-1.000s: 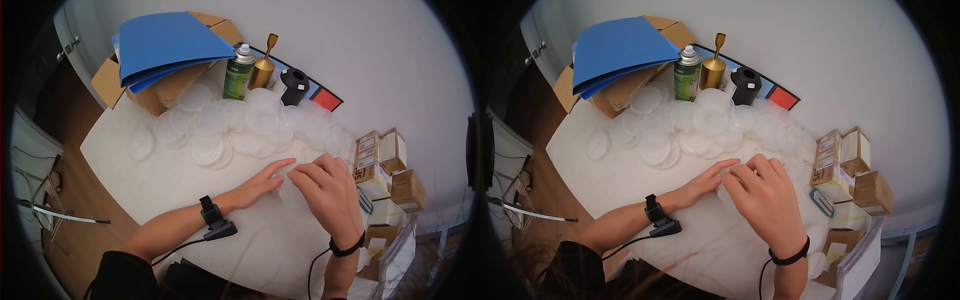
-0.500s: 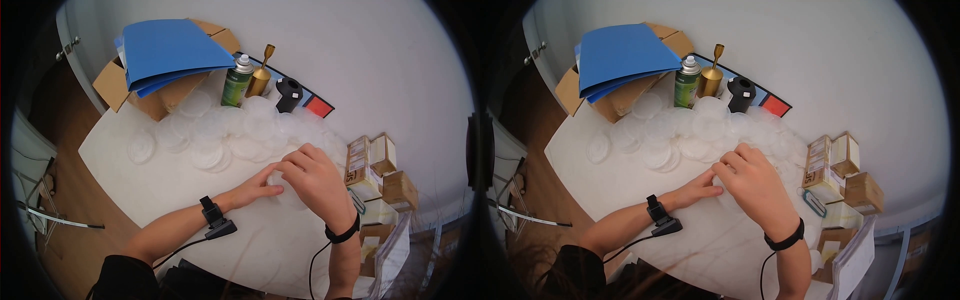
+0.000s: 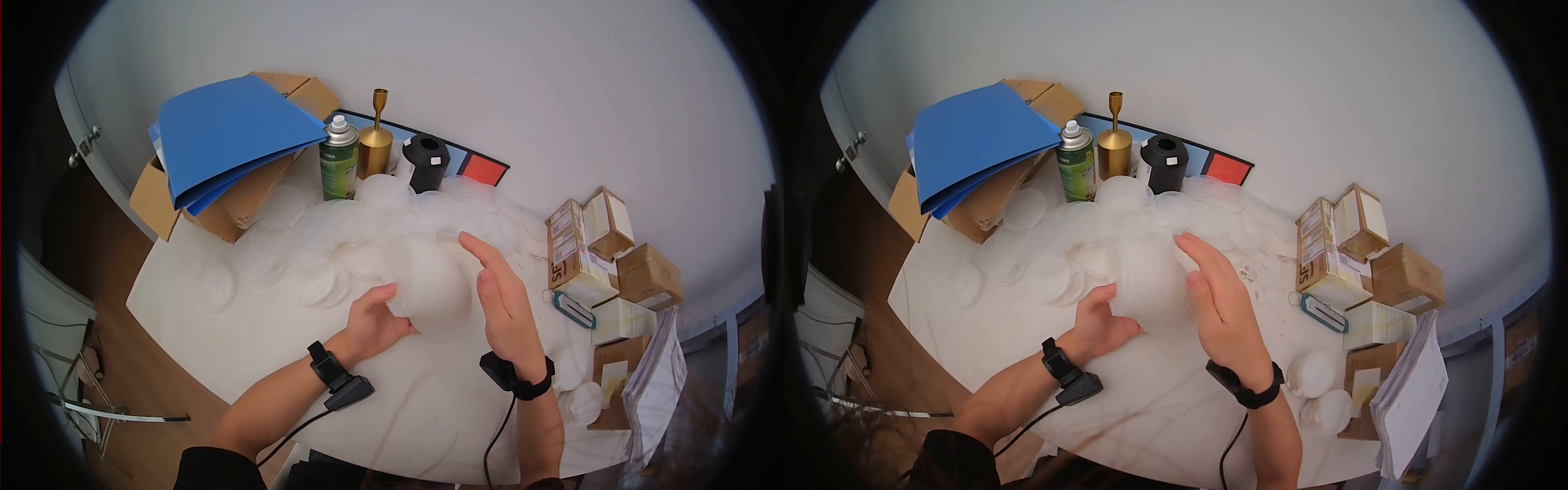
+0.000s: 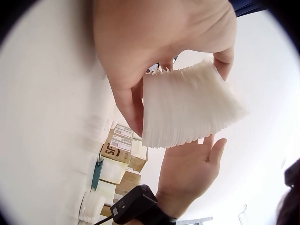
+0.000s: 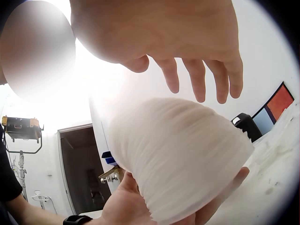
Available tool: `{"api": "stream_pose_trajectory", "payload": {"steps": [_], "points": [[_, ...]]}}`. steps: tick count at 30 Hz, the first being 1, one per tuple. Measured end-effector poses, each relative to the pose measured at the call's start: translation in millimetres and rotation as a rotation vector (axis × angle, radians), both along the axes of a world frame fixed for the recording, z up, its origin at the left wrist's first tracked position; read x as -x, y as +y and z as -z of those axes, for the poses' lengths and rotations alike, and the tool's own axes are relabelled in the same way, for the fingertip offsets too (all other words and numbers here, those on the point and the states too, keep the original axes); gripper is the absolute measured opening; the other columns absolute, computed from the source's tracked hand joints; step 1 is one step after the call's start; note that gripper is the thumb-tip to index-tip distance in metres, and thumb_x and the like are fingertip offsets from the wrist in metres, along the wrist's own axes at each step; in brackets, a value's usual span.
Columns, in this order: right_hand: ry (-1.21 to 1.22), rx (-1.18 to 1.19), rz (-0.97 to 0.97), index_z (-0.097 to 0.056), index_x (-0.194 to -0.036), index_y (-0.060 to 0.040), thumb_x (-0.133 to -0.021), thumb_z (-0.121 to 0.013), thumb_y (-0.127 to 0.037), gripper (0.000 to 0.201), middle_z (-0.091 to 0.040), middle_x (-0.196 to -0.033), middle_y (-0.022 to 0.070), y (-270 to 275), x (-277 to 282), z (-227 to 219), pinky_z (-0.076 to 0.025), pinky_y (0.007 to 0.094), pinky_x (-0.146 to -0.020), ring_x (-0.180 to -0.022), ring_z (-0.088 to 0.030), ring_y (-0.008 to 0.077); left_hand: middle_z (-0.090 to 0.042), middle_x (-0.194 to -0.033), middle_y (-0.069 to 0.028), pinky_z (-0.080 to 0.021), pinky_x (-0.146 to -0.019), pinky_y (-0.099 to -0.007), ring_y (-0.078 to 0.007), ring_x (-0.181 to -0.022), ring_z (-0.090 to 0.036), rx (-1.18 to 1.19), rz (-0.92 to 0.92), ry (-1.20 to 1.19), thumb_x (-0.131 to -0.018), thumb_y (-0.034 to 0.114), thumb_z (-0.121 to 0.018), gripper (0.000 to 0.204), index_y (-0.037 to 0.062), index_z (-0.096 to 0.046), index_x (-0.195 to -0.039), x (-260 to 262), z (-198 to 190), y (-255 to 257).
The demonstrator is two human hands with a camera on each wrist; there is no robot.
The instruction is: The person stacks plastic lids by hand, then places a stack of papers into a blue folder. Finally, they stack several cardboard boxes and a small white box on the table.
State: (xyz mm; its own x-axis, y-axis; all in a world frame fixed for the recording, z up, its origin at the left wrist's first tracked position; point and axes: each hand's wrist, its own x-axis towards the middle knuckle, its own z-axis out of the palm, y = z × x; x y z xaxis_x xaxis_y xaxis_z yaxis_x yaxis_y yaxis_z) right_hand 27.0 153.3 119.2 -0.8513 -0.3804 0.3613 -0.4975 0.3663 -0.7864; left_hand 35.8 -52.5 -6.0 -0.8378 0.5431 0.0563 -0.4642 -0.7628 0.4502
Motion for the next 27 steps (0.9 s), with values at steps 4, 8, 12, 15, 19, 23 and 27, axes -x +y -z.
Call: {"api": "stream_pose_trajectory", "payload": {"steps": [4, 8, 12, 15, 19, 23, 27], "points": [[-0.144, 0.318, -0.033, -0.043, -0.153, 0.0046, -0.114, -0.034, -0.03, 0.053, -0.05, -0.154, 0.0227, -11, -9, 29, -0.029, 0.0413, -0.123, -0.147, -0.044, 0.0334, -0.047, -0.158, -0.0116, -0.037, -0.117, -0.0568, -0.0339, -0.144, -0.046, -0.046, 0.031, -0.06, -0.096, 0.042, -0.054, 0.069, 0.0109, -0.039, -0.156, -1, 4, -2], [-0.371, 0.566, -0.05, -0.041, -0.155, 0.0034, -0.115, -0.024, -0.041, 0.062, -0.051, -0.154, 0.0218, -3, -5, 42, -0.028, 0.0417, -0.123, -0.146, -0.044, 0.0306, -0.048, -0.158, -0.0089, -0.037, -0.118, -0.055, -0.0318, -0.145, -0.046, -0.005, 0.031, 0.059, -0.095, 0.063, -0.048, 0.078, 0.0157, -0.043, -0.157, -2, 6, -2], [-0.374, 0.537, -0.029, -0.046, -0.151, 0.0029, -0.115, -0.023, -0.044, 0.064, -0.054, -0.151, 0.02, 7, -1, 40, -0.03, 0.0408, -0.123, -0.144, -0.047, 0.0287, -0.048, -0.158, -0.01, -0.036, -0.119, -0.0553, -0.0327, -0.145, -0.046, -0.148, 0.054, -0.076, -0.096, 0.049, -0.05, 0.07, 0.0127, -0.044, -0.156, 0, 11, -4], [-0.345, 0.463, -0.023, -0.05, -0.148, 0.0016, -0.115, -0.027, -0.043, 0.06, -0.056, -0.15, 0.0171, 13, -2, 42, -0.032, 0.0417, -0.122, -0.142, -0.049, 0.0275, -0.051, -0.156, -0.0095, -0.038, -0.117, -0.0546, -0.0323, -0.143, -0.048, -0.04, 0.049, -0.078, -0.095, 0.047, -0.052, 0.069, 0.0124, -0.045, -0.155, -2, 17, -7], [-0.303, 0.246, 0.157, -0.058, -0.137, 0.0061, -0.109, -0.053, -0.026, 0.043, -0.063, -0.141, 0.0192, 31, 9, 41, -0.042, 0.0417, -0.114, -0.132, -0.059, 0.0304, -0.053, -0.154, -0.0099, -0.042, -0.114, -0.0535, -0.0312, -0.14, -0.051, 0.088, 0.002, -0.038, -0.095, 0.048, -0.05, 0.067, 0.0114, -0.048, -0.151, -3, 18, -5], [0.2, -0.651, 0.627, -0.066, -0.115, 0.0072, -0.092, -0.066, -0.01, 0.029, -0.068, -0.119, 0.0227, 93, 34, 57, -0.054, 0.0444, -0.095, -0.114, -0.066, 0.0383, -0.053, -0.153, -0.0096, -0.043, -0.113, -0.0529, -0.0303, -0.139, -0.052, 0.088, -0.053, -0.046, -0.095, 0.048, -0.052, 0.066, 0.0103, -0.05, -0.149, 1, 13, -2], [-0.007, -0.893, 0.869, -0.07, -0.097, 0.0045, -0.085, -0.067, -0.005, 0.016, -0.072, -0.103, 0.0249, 120, 62, 88, -0.058, 0.0498, -0.081, -0.099, -0.071, 0.0419, -0.052, -0.153, -0.0091, -0.043, -0.113, -0.0537, -0.0296, -0.139, -0.052, 0.229, -0.046, -0.04, -0.095, 0.046, -0.058, 0.068, 0.0097, -0.045, -0.152, 0, 10, -2]]}}
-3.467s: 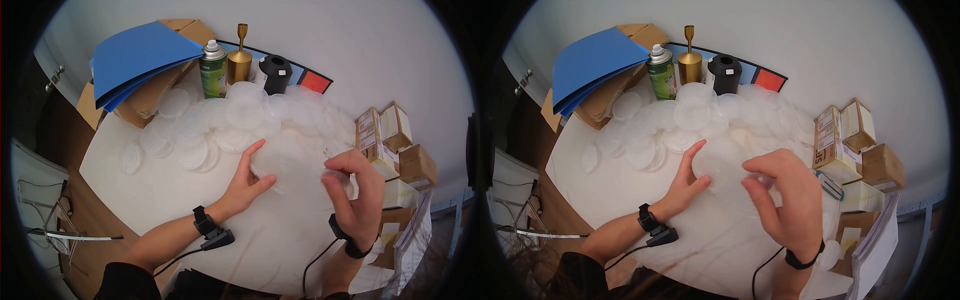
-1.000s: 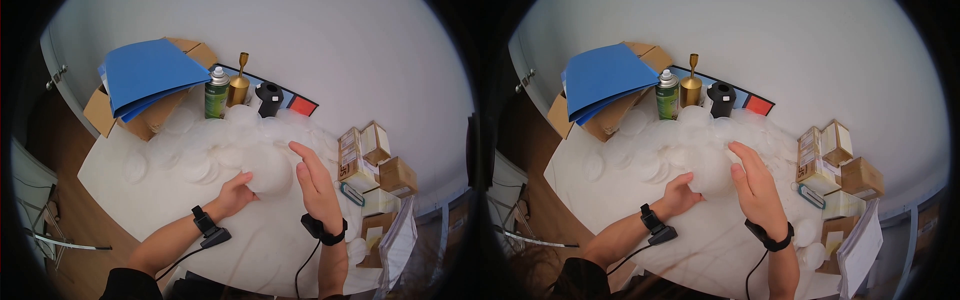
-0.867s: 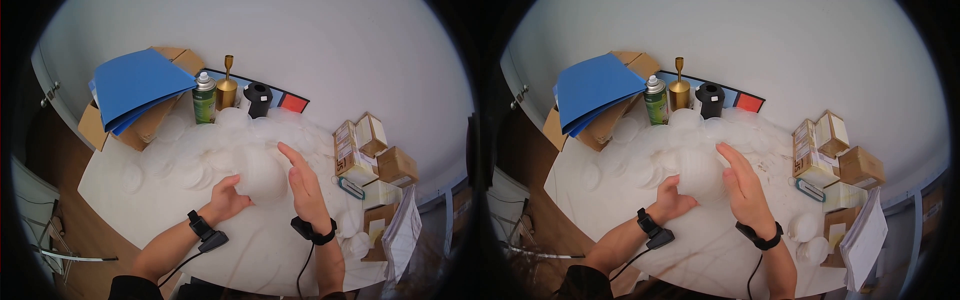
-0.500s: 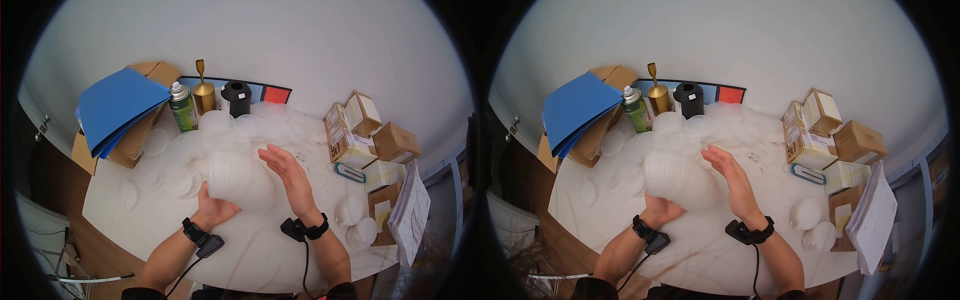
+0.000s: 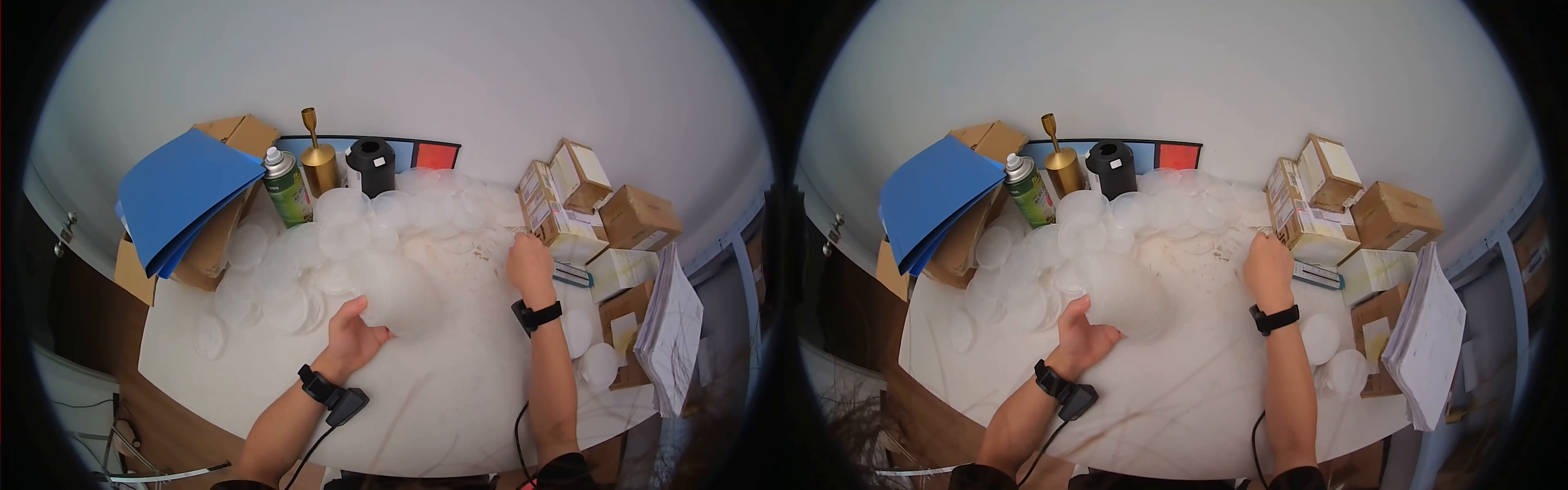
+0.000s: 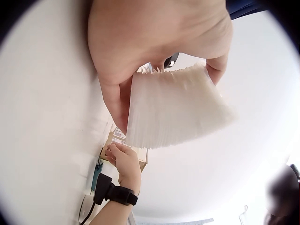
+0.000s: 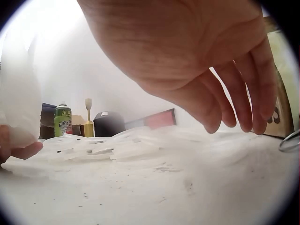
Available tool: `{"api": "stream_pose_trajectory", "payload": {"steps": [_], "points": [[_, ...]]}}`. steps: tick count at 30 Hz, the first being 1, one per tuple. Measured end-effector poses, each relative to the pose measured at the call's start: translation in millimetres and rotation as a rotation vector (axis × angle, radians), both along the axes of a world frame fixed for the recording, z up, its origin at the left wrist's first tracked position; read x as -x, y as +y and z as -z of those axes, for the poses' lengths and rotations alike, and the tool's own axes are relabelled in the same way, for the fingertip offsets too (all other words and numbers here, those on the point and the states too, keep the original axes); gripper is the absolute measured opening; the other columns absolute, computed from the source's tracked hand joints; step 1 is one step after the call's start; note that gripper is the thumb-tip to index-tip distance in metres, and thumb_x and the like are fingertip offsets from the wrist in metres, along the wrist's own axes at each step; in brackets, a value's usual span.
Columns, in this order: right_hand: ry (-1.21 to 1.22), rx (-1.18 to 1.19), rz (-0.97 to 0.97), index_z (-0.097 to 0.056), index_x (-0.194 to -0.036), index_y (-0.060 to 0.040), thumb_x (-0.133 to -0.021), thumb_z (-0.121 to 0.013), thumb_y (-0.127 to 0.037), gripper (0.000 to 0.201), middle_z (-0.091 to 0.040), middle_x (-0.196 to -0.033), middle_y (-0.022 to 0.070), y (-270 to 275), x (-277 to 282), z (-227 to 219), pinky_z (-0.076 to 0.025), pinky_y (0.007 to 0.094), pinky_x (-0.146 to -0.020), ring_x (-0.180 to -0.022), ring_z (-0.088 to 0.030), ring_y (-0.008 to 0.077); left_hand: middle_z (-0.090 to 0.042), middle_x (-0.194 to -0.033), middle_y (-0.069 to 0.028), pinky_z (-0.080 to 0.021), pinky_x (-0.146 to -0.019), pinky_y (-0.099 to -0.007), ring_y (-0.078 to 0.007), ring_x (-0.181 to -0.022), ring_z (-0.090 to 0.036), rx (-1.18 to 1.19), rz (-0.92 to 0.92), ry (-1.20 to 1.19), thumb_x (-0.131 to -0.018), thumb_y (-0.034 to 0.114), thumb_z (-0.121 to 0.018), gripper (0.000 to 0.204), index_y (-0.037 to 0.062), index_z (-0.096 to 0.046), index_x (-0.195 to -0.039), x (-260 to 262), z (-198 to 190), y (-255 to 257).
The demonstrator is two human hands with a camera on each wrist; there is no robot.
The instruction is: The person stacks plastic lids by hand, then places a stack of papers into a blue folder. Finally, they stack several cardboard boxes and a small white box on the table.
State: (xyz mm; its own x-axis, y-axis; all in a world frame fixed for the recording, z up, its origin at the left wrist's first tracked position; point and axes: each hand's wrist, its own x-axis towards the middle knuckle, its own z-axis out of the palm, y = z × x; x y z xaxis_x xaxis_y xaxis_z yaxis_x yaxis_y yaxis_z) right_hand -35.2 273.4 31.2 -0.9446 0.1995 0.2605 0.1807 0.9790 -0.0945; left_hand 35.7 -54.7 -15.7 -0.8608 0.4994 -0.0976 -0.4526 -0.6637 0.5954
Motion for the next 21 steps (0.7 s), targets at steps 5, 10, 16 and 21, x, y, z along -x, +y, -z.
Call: {"api": "stream_pose_trajectory", "payload": {"steps": [5, 10, 16, 21], "points": [[-0.017, 0.034, 0.059, -0.071, -0.096, 0.0047, -0.086, -0.064, -0.006, 0.017, -0.072, -0.099, 0.0279, 12, 19, 6, -0.059, 0.0513, -0.08, -0.091, -0.072, 0.0459, -0.049, -0.156, -0.0077, -0.041, -0.114, -0.0537, -0.0285, -0.143, -0.047, 0.063, -0.09, 0.082, -0.096, 0.04, -0.064, 0.073, 0.0114, -0.036, -0.157, 0, -6, 9], [-0.125, 0.065, 0.081, -0.072, -0.1, 0.0034, -0.087, -0.063, -0.009, 0.02, -0.072, -0.102, 0.0282, 31, 34, 24, -0.058, 0.0492, -0.084, -0.094, -0.071, 0.045, -0.039, -0.162, -0.0066, -0.038, -0.116, -0.0547, -0.0277, -0.148, -0.04, 0.099, -0.13, 0.149, -0.097, 0.038, -0.065, 0.082, 0.0135, -0.022, -0.163, 1, -10, 11], [-0.168, 0.373, -0.215, -0.071, -0.101, 0.0022, -0.083, -0.063, 0.001, 0.02, -0.073, -0.091, 0.0201, 30, 13, 12, -0.056, 0.0395, -0.079, -0.086, -0.071, 0.0342, -0.035, -0.164, -0.0066, -0.038, -0.117, -0.0558, -0.0285, -0.149, -0.039, 0.1, -0.103, 0.16, -0.098, 0.038, -0.064, 0.084, 0.0151, -0.017, -0.164, 3, -14, 13], [-0.166, 0.484, -0.462, -0.072, -0.099, -0.0002, -0.083, -0.063, 0.005, 0.019, -0.071, -0.098, 0.0175, 7, -7, -21, -0.055, 0.0405, -0.079, -0.09, -0.069, 0.0345, -0.036, -0.163, -0.007, -0.039, -0.116, -0.0556, -0.0287, -0.149, -0.04, 0.098, -0.11, 0.149, -0.099, 0.038, -0.063, 0.083, 0.0146, -0.016, -0.164, 3, -11, 12]]}}
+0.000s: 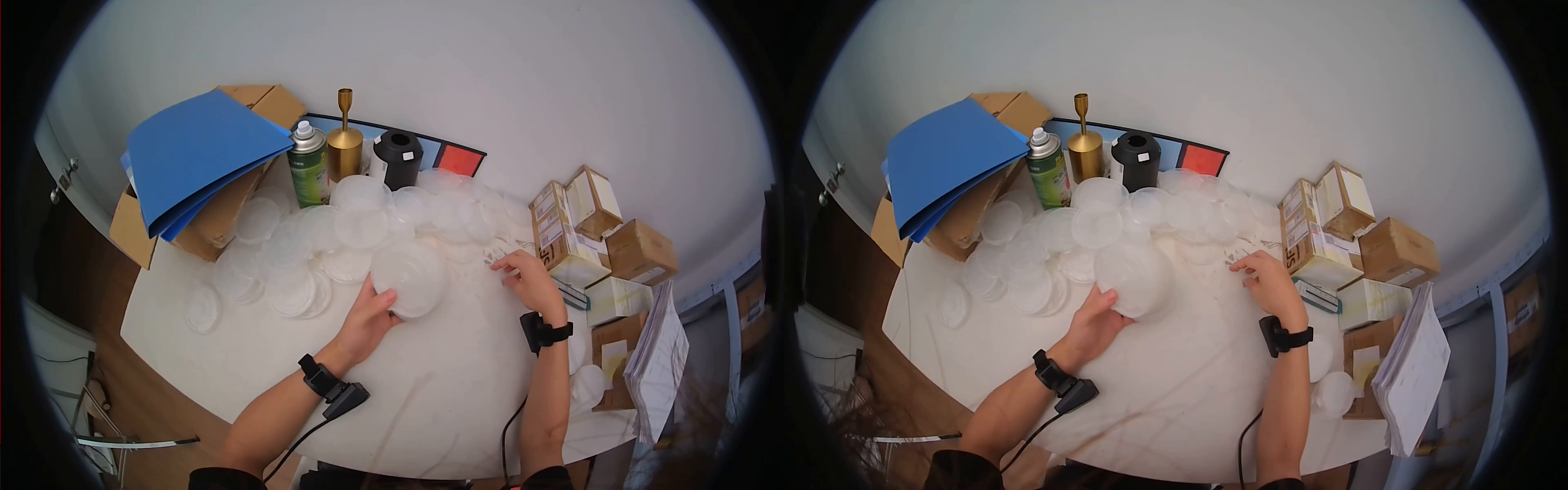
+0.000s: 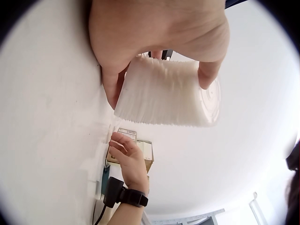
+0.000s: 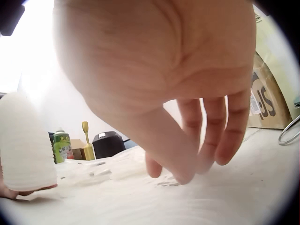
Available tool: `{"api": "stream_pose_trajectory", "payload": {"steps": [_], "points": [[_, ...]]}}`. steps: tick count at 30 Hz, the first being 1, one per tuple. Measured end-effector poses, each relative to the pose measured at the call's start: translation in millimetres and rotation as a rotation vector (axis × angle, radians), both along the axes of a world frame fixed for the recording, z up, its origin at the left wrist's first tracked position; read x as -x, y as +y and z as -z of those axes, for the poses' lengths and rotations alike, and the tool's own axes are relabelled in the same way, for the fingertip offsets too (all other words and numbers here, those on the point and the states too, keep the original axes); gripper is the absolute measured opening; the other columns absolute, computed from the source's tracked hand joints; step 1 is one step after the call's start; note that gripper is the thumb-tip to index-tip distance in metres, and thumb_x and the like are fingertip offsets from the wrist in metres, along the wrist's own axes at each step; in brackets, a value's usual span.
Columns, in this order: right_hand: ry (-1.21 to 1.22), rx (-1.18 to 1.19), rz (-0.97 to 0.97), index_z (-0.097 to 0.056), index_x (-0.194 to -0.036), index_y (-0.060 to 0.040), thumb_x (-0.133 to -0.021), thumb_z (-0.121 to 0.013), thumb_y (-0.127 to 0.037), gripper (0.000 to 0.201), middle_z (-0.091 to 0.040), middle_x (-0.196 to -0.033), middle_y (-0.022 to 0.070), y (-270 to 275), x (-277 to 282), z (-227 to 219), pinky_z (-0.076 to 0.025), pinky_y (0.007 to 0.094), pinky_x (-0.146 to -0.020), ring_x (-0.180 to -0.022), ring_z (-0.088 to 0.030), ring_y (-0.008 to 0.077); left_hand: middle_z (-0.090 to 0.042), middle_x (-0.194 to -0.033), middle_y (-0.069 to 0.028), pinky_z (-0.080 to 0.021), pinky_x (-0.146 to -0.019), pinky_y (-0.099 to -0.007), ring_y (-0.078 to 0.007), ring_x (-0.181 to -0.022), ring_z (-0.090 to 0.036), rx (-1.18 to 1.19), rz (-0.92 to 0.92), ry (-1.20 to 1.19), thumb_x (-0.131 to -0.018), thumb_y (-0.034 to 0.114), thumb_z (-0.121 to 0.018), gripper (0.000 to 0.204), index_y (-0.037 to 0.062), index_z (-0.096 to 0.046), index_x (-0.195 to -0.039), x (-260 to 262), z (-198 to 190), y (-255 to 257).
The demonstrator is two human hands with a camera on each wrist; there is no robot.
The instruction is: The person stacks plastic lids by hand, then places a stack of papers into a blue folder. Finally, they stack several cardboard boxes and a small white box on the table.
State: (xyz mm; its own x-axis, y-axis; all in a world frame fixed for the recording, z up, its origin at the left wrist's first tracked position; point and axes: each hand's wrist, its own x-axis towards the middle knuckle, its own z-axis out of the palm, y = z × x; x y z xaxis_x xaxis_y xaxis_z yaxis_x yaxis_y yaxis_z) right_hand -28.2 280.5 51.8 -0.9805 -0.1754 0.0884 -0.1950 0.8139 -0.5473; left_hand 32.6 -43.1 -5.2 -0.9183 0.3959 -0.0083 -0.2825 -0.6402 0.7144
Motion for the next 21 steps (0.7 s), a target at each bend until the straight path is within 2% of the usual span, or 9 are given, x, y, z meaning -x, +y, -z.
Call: {"api": "stream_pose_trajectory", "payload": {"steps": [1, 4, 7, 8, 11, 14, 17, 20, 21], "points": [[0.005, 0.094, -0.02, -0.073, -0.098, -0.0017, -0.083, -0.062, 0.005, 0.019, -0.071, -0.099, 0.0173, -8, -6, -9, -0.055, 0.043, -0.079, -0.093, -0.068, 0.0382, -0.036, -0.163, -0.0073, -0.04, -0.116, -0.0555, -0.0288, -0.149, -0.04, 0.001, -0.002, -0.001, -0.1, 0.038, -0.063, 0.083, 0.0142, -0.016, -0.164, 0, 1, 0], [0.093, -0.219, 0.215, -0.073, -0.096, -0.0012, -0.083, -0.068, 0.0, 0.014, -0.07, -0.1, 0.0194, -4, -26, -14, -0.056, 0.0445, -0.081, -0.095, -0.068, 0.0386, -0.036, -0.163, -0.0082, -0.04, -0.116, -0.0552, -0.0288, -0.148, -0.04, 0.004, 0.005, -0.001, -0.1, 0.038, -0.062, 0.083, 0.0134, -0.015, -0.164, 0, 0, 0], [-0.125, -0.426, 0.262, -0.074, -0.099, -0.0008, -0.082, -0.073, -0.007, 0.018, -0.072, -0.097, 0.0212, 10, -45, -20, -0.056, 0.0458, -0.083, -0.095, -0.07, 0.0385, -0.036, -0.163, -0.0087, -0.04, -0.116, -0.0544, -0.0286, -0.148, -0.04, 0.006, 0.006, 0.003, -0.1, 0.038, -0.062, 0.083, 0.0133, -0.015, -0.164, 1, -2, 0], [0.016, -0.45, 0.278, -0.075, -0.091, 0.001, -0.081, -0.074, -0.009, 0.014, -0.074, -0.085, 0.0213, 20, -50, -6, -0.057, 0.0451, -0.082, -0.089, -0.072, 0.0387, -0.036, -0.163, -0.0088, -0.039, -0.117, -0.0541, -0.0285, -0.148, -0.041, 0.008, 0.005, 0.005, -0.1, 0.038, -0.062, 0.083, 0.0134, -0.015, -0.164, 1, -2, 1], [-0.255, -0.33, 0.385, -0.075, -0.078, 0.0028, -0.082, -0.069, -0.006, 0.011, -0.072, -0.069, 0.0197, 21, -50, -11, -0.059, 0.0424, -0.074, -0.073, -0.074, 0.0366, -0.036, -0.163, -0.0082, -0.038, -0.118, -0.0524, -0.0276, -0.149, -0.04, 0.017, -0.005, 0.011, -0.101, 0.038, -0.062, 0.082, 0.0138, -0.016, -0.164, 1, 1, 1], [-0.376, -0.262, 0.413, -0.073, -0.069, 0.0039, -0.083, -0.063, -0.005, 0.019, -0.069, -0.06, 0.0182, 17, -50, -13, -0.06, 0.0397, -0.067, -0.061, -0.073, 0.0333, -0.035, -0.163, -0.0077, -0.037, -0.119, -0.0511, -0.0265, -0.149, -0.039, 0.03, -0.001, 0.007, -0.101, 0.038, -0.062, 0.082, 0.0142, -0.016, -0.164, 0, -5, 0], [-0.34, -0.271, 0.371, -0.073, -0.069, 0.0051, -0.083, -0.06, -0.004, 0.021, -0.068, -0.058, 0.018, 20, -50, -4, -0.059, 0.0386, -0.064, -0.056, -0.072, 0.0308, -0.034, -0.164, -0.0072, -0.037, -0.119, -0.0509, -0.0257, -0.15, -0.038, 0.021, 0.008, 0.008, -0.101, 0.038, -0.062, 0.081, 0.0147, -0.016, -0.164, 0, -1, 0], [-0.343, -0.29, 0.402, -0.073, -0.074, 0.0041, -0.084, -0.06, -0.005, 0.019, -0.071, -0.065, 0.0194, 22, -49, 2, -0.059, 0.0397, -0.066, -0.061, -0.073, 0.0314, -0.034, -0.164, -0.0068, -0.037, -0.119, -0.0505, -0.0254, -0.15, -0.037, 0.021, 0.019, 0.021, -0.101, 0.038, -0.063, 0.082, 0.0157, -0.016, -0.164, 1, -1, -1], [-0.298, -0.342, 0.378, -0.073, -0.076, 0.0034, -0.084, -0.06, -0.006, 0.018, -0.071, -0.068, 0.0201, 25, -48, 6, -0.059, 0.0401, -0.067, -0.064, -0.073, 0.0314, -0.035, -0.162, -0.0072, -0.038, -0.118, -0.0491, -0.0246, -0.148, -0.039, 0.008, 0.019, 0.008, -0.102, 0.034, -0.062, 0.079, 0.0156, -0.016, -0.164, 1, -2, -1]]}}
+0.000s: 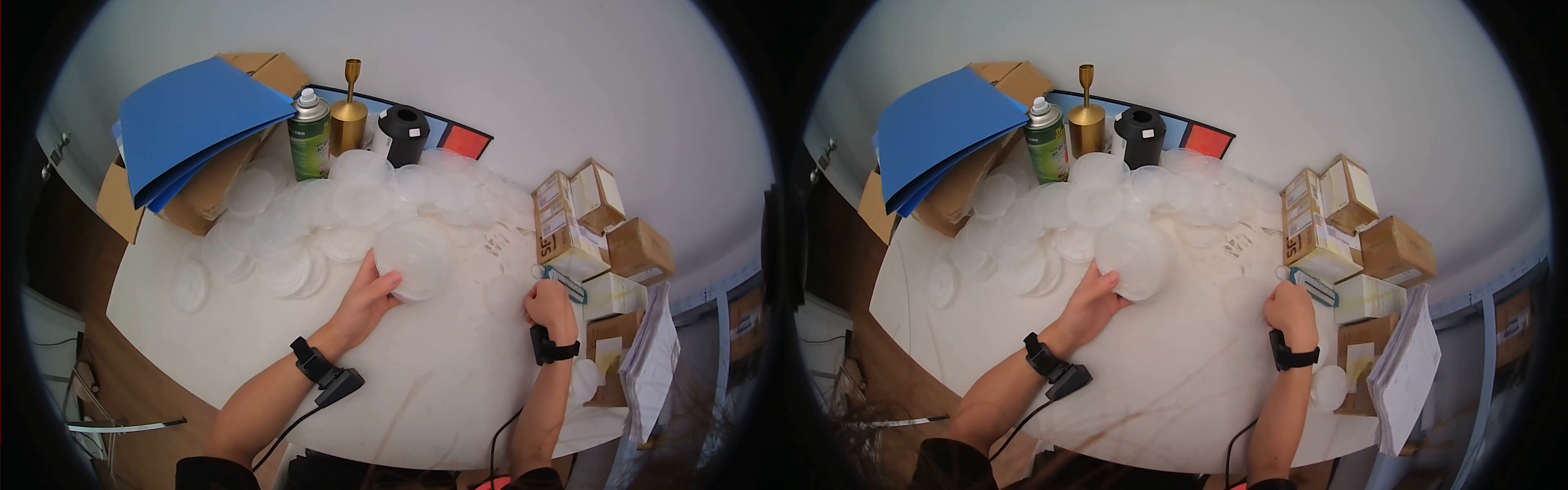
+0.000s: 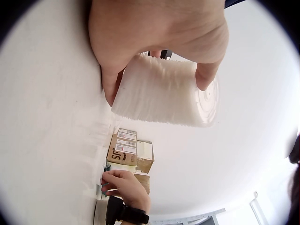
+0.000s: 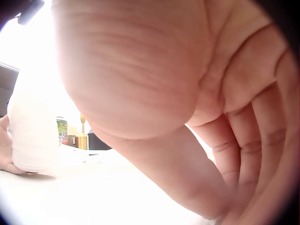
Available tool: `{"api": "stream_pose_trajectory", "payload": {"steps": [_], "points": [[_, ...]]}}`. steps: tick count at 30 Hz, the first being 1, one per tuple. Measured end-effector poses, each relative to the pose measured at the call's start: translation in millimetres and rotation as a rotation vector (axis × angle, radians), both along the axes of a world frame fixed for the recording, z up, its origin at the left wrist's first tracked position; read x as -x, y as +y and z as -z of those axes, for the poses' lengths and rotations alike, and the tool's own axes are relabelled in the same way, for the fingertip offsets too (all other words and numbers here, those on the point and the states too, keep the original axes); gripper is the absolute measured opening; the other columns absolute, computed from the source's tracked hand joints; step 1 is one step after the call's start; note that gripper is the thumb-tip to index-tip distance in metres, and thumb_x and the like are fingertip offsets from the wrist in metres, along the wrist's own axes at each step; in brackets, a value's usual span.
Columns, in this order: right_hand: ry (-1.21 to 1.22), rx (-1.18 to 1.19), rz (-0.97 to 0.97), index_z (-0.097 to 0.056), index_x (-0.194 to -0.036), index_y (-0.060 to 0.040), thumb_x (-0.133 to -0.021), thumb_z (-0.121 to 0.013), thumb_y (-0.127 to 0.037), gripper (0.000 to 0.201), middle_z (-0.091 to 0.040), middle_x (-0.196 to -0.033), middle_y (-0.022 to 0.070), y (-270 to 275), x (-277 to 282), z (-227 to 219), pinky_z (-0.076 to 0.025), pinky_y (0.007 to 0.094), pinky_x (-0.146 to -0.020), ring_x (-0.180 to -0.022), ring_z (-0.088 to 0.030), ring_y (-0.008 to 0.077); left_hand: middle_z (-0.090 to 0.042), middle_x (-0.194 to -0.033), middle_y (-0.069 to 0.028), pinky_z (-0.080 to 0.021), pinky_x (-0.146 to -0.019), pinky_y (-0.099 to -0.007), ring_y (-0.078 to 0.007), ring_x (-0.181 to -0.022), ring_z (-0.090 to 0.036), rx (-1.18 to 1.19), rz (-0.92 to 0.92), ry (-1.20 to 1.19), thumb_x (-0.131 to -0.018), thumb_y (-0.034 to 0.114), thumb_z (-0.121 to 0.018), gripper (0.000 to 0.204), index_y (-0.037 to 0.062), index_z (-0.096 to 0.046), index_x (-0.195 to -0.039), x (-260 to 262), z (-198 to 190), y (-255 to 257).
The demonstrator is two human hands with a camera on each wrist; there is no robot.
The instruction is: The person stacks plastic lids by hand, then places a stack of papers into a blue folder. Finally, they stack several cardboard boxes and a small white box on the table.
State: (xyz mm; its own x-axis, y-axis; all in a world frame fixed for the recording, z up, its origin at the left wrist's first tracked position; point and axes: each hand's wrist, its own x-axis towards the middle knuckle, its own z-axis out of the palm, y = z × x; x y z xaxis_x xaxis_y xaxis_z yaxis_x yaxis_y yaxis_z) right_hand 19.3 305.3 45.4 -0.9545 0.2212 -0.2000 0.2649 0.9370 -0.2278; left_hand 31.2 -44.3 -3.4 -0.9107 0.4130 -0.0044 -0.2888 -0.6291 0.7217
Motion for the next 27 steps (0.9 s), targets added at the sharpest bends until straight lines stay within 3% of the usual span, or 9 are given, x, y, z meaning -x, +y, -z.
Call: {"api": "stream_pose_trajectory", "payload": {"steps": [2, 5, 8, 11, 15, 20, 23, 27], "points": [[0.057, -0.11, -0.083, -0.072, -0.081, 0.0022, -0.084, -0.06, -0.007, 0.016, -0.072, -0.074, 0.0217, 6, 1, 10, -0.059, 0.0408, -0.069, -0.07, -0.074, 0.0315, -0.037, -0.159, -0.0079, -0.041, -0.116, -0.0464, -0.023, -0.144, -0.043, -0.029, -0.007, -0.031, -0.104, 0.026, -0.061, 0.074, 0.0155, -0.018, -0.164, -1, -1, 0], [0.243, -0.173, -0.23, -0.066, -0.085, 0.0031, -0.087, -0.061, -0.007, 0.011, -0.071, -0.075, 0.021, -12, -1, -7, -0.057, 0.0371, -0.069, -0.073, -0.073, 0.0266, -0.038, -0.159, -0.0081, -0.043, -0.115, -0.0449, -0.0218, -0.143, -0.044, -0.035, -0.009, -0.031, -0.104, 0.026, -0.061, 0.075, 0.0157, -0.017, -0.164, 0, -1, 1], [0.207, 0.344, -0.179, -0.06, -0.089, 0.0026, -0.092, -0.059, -0.003, 0.006, -0.069, -0.072, 0.0133, -39, -5, -47, -0.053, 0.0324, -0.066, -0.07, -0.069, 0.0184, -0.033, -0.164, -0.0059, -0.038, -0.118, -0.0498, -0.0245, -0.149, -0.038, 0.015, 0.009, -0.003, -0.103, 0.033, -0.062, 0.084, 0.0175, -0.008, -0.167, -1, -3, 0], [0.291, 0.735, -0.229, -0.057, -0.097, 0.0001, -0.096, -0.055, 0.001, 0.003, -0.065, -0.078, 0.0054, -47, -12, -63, -0.049, 0.0283, -0.067, -0.073, -0.062, 0.0113, -0.04, -0.156, -0.0072, -0.045, -0.108, -0.0387, -0.0187, -0.137, -0.048, 0.018, -0.015, -0.034, -0.104, 0.03, -0.064, 0.079, 0.0186, -0.017, -0.166, 0, -1, 1], [0.438, 0.833, -0.305, -0.058, -0.102, -0.0009, -0.097, -0.054, 0.003, 0.008, -0.061, -0.088, 0.0037, -88, -32, -106, -0.047, 0.0257, -0.073, -0.081, -0.059, 0.0098, -0.041, -0.153, -0.0061, -0.045, -0.104, -0.0349, -0.0158, -0.129, -0.049, 0.11, -0.022, 0.029, -0.104, 0.037, -0.065, 0.082, 0.0198, -0.016, -0.167, -1, 4, 0], [0.737, 0.522, -0.578, -0.062, -0.103, 0.0002, -0.096, -0.059, 0.003, 0.009, -0.065, -0.088, 0.0087, -157, -27, -115, -0.047, 0.0286, -0.066, -0.071, -0.061, 0.0155, -0.043, -0.151, -0.0064, -0.044, -0.105, -0.0363, -0.0156, -0.127, -0.049, 0.126, 0.003, 0.086, -0.106, 0.042, -0.061, 0.079, 0.0204, -0.015, -0.167, -1, 6, -2], [0.818, 0.26, -0.752, -0.065, -0.104, -0.0004, -0.089, -0.067, 0.005, 0.016, -0.066, -0.09, 0.0106, -187, -17, -109, -0.048, 0.0328, -0.063, -0.069, -0.061, 0.0235, -0.039, -0.156, -0.008, -0.043, -0.111, -0.0407, -0.0199, -0.136, -0.047, 0.045, 0.032, 0.039, -0.109, 0.049, -0.051, 0.074, 0.0214, -0.015, -0.167, 0, 6, -1], [1.016, -0.027, -0.895, -0.066, -0.103, -0.0038, -0.083, -0.073, 0.004, 0.023, -0.067, -0.091, 0.008, -197, -6, -95, -0.049, 0.0371, -0.063, -0.074, -0.06, 0.026, -0.032, -0.164, -0.0086, -0.039, -0.118, -0.0454, -0.0244, -0.148, -0.038, -0.035, 0.036, 0.034, -0.11, 0.057, -0.04, 0.072, 0.0225, -0.014, -0.167, 0, 2, -1]]}}
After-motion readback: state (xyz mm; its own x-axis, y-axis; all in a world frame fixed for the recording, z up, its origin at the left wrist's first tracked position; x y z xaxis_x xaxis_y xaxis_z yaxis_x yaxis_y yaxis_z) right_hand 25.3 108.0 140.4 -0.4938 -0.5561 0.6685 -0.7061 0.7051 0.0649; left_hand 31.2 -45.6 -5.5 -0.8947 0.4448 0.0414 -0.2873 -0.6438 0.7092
